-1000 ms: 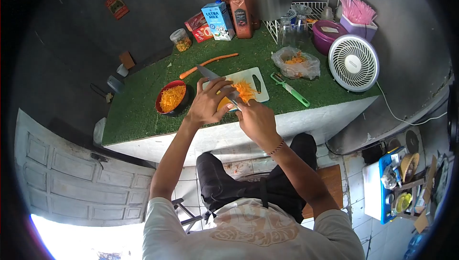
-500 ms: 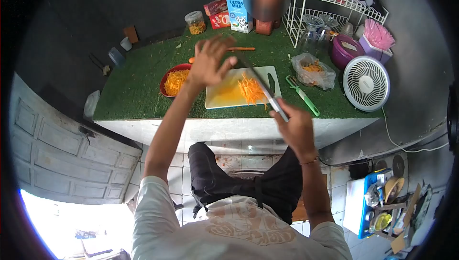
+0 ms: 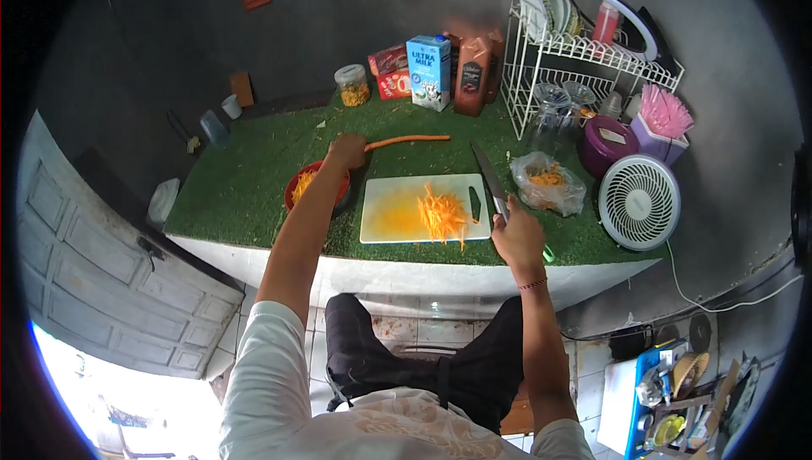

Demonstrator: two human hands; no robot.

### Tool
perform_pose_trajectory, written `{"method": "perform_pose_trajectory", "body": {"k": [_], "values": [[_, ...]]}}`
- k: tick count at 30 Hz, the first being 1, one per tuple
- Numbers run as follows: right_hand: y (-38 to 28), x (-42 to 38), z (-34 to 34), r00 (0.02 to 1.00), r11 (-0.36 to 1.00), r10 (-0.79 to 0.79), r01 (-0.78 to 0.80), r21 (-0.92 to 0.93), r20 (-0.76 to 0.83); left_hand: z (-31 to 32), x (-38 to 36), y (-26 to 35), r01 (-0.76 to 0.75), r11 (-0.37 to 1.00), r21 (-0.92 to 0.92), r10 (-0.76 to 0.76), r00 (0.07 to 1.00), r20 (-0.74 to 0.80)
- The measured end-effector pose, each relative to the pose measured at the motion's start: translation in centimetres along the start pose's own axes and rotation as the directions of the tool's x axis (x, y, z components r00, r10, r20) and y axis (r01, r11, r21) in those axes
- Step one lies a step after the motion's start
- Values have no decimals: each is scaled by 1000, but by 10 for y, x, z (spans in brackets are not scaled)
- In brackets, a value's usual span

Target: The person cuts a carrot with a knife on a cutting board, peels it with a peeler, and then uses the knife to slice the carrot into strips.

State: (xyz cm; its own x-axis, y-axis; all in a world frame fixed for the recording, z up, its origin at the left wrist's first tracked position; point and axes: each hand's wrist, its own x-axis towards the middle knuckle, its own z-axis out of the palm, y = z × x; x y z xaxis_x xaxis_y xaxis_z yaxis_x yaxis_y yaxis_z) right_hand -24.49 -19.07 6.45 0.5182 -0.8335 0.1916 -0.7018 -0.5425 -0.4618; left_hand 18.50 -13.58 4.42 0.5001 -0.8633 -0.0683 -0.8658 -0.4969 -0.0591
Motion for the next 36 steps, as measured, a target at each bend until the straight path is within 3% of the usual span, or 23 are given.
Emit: {"method": "perform_pose_trajectory", "body": {"k": [2,5,8,12,17,20,22,26,29,33,36], "values": [[1,7,7,1000,1000,-10,10,-17,-1,6,8,-5,-17,1000,22,17,1000,24],[4,17,18,998,999,-38,37,-19,-59,-22,-6,8,110,994,-15,-109,994,24],[7,18,19,999,1000,-27,27,-7,-28,-24,3,-15,0,999,-48,-8,986,-164],[11,13,11,997,998,-63,63,7,-36,-82,-62,8,-8,963,-271,-71,957,-280],[33,-2,-16,956,977,-195,208,38,-218,-75,-161,37,-124,825,-551,-209,839,-502],[55,-11,-24,970,981,-195,195,-18,-142,-33,-200,55,-104,677,-729,-374,805,-461],[60,-17,-22,975,984,-179,178,-23,-132,-13,-226,82,-82,438,-895,-440,849,-293],[71,-13,-7,981,985,-172,174,17,-85,54,-229,97,-134,287,-948,-503,821,-269],[73,-9,-16,988,988,-154,153,25,10,56,-241,119,-60,184,-981,-488,861,-144],[80,-7,-37,990,993,-110,107,42,91,38,-252,135,39,-138,-990,-445,890,97],[85,-14,-49,995,995,-73,69,76,62,42,-248,142,-44,-173,-984,-451,892,40]]}}
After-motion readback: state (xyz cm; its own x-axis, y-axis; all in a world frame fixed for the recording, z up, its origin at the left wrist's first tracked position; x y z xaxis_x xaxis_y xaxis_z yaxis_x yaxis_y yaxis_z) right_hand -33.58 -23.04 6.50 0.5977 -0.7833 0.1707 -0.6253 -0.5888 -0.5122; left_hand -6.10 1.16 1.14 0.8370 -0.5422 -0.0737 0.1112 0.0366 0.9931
